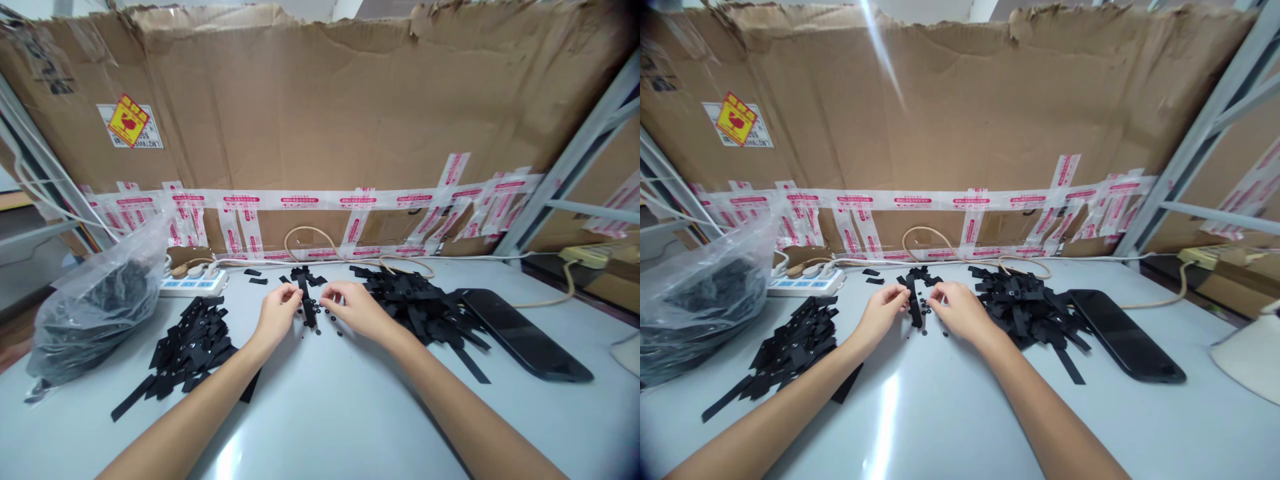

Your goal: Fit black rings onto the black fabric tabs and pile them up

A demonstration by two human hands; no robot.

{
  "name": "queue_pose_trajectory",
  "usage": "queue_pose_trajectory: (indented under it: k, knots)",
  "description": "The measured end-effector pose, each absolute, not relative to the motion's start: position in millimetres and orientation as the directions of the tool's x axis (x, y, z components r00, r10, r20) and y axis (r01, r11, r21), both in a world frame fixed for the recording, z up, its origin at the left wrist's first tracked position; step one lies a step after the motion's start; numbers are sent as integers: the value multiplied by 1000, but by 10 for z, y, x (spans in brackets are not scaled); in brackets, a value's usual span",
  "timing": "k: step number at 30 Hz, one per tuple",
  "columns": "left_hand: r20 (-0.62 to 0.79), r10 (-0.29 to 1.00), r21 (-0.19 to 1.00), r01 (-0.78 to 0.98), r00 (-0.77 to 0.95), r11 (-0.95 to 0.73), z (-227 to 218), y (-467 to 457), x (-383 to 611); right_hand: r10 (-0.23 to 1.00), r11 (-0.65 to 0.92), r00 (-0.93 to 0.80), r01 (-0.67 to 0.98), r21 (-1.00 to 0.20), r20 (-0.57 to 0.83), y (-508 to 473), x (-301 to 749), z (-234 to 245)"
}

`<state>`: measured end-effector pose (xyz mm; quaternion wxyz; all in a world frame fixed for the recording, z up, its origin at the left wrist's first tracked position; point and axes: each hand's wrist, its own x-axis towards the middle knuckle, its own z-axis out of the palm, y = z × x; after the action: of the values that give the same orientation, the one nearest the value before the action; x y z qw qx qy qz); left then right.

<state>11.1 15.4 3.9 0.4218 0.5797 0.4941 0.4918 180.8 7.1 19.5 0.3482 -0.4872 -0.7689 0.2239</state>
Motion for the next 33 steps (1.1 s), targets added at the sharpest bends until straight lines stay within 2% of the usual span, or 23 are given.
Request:
queue_pose_trajectory:
  k: [4, 10, 20, 23, 26, 29, 33]
  knots:
    - [89, 996, 993, 75, -10, -88, 64, 162, 121, 899, 422, -386, 631, -651, 209, 115, 2004, 161]
    - [52, 998, 997, 59, 28, -53, 69, 141, 134, 902, 402, -389, 596, -695, 188, 136, 2006, 105]
    - [30, 998, 996, 81, 62, -35, 48, 154, 128, 918, 299, -396, 629, -717, 36, 161, 2000, 57]
    - [23, 997, 997, 73, 74, -29, 38, 154, 126, 913, 245, -408, 522, -817, 13, 156, 1981, 97]
    - [25, 995, 997, 74, 98, -32, 23, 153, 130, 931, 235, -341, 286, -929, 130, 130, 1877, 165]
    - [30, 992, 996, 81, 127, -40, 23, 143, 141, 953, 212, -245, 107, -971, 181, 94, 1732, 191]
    - [30, 987, 996, 79, 160, -43, 50, 117, 156, 966, 158, -215, 40, -987, 146, 72, 1615, 137]
